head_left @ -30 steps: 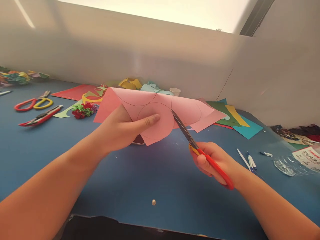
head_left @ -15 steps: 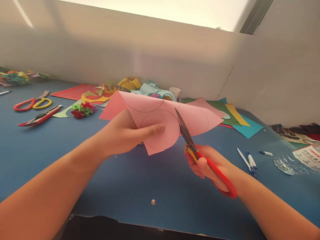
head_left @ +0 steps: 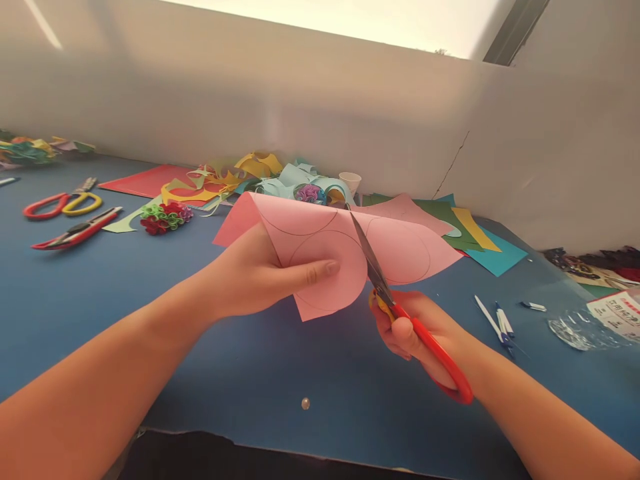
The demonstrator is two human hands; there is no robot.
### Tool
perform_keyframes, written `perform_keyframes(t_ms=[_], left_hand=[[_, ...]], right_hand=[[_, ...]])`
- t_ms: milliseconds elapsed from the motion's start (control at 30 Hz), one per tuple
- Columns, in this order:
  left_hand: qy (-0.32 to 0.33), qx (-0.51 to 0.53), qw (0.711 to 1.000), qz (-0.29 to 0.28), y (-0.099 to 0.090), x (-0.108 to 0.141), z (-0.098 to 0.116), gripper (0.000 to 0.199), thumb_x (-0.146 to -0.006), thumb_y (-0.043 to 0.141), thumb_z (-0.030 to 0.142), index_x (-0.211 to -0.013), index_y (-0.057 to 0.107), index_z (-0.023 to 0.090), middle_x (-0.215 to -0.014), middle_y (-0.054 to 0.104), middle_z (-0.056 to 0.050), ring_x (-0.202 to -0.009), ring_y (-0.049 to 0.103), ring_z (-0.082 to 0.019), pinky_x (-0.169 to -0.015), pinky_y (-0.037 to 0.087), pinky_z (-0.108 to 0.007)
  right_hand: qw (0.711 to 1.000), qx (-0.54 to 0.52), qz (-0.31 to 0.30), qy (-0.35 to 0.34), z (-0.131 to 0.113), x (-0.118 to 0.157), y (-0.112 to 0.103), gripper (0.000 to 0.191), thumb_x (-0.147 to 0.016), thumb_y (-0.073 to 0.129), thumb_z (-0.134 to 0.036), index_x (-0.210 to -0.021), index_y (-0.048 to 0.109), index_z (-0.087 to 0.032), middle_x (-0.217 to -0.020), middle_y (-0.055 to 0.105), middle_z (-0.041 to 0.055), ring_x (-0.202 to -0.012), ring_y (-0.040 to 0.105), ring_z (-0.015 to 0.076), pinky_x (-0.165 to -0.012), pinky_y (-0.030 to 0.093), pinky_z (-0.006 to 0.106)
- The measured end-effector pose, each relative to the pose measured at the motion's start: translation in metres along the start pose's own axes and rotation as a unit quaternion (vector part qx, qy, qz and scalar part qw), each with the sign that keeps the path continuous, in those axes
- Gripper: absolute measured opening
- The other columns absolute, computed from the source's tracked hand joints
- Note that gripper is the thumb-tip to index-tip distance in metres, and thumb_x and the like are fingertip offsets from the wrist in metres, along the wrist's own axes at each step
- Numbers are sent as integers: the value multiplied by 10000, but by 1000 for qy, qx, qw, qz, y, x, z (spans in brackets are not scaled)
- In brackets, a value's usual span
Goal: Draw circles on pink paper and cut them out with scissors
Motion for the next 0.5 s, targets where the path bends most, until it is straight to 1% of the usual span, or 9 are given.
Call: perform_keyframes(t_ms=[100, 267, 400, 500], left_hand=[[-1, -9, 1000, 8, 0, 1, 2, 493, -819, 912, 521, -1229, 801, 273, -1180, 845, -53, -1190, 755, -353, -927, 678, -377], [0, -14, 999, -29, -4, 0, 2, 484, -850, 907, 428, -1295, 768, 296, -1241, 831, -43, -1223, 745, -346, -925, 676, -366], [13, -10, 999, -32, -6, 0, 1, 444, -877, 890, 385, -1295, 762, 307, -1233, 831, -28, -1219, 749, -325, -907, 672, -332], [12, -3, 999, -40, -5, 0, 1, 448, -874, 890, 388, -1293, 760, 300, -1223, 832, -40, -1208, 751, -339, -894, 681, -354]], right_hand=[[1000, 6, 3, -3, -1, 0, -1, 700, -899, 578, -917, -818, 410, -242, -730, 300, -64, -623, 236, 124, -541, 221, 311], [1000, 18, 1, -9, -4, -1, -1, 713, -896, 555, -933, -804, 392, -245, -733, 300, -63, -615, 234, 121, -527, 212, 308], [999, 30, 7, -14, -4, -1, -1, 716, -891, 556, -936, -803, 393, -245, -736, 311, -61, -614, 245, 119, -526, 211, 303], [999, 34, 10, -11, -3, -1, -2, 727, -880, 558, -945, -782, 386, -246, -728, 303, -60, -610, 238, 119, -517, 202, 299]])
Point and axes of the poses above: each hand's wrist, its own x-axis away from the middle knuckle, its own y-axis out of the palm, z = x × y, the point moved 2 cm from there along -x, towards the middle knuckle
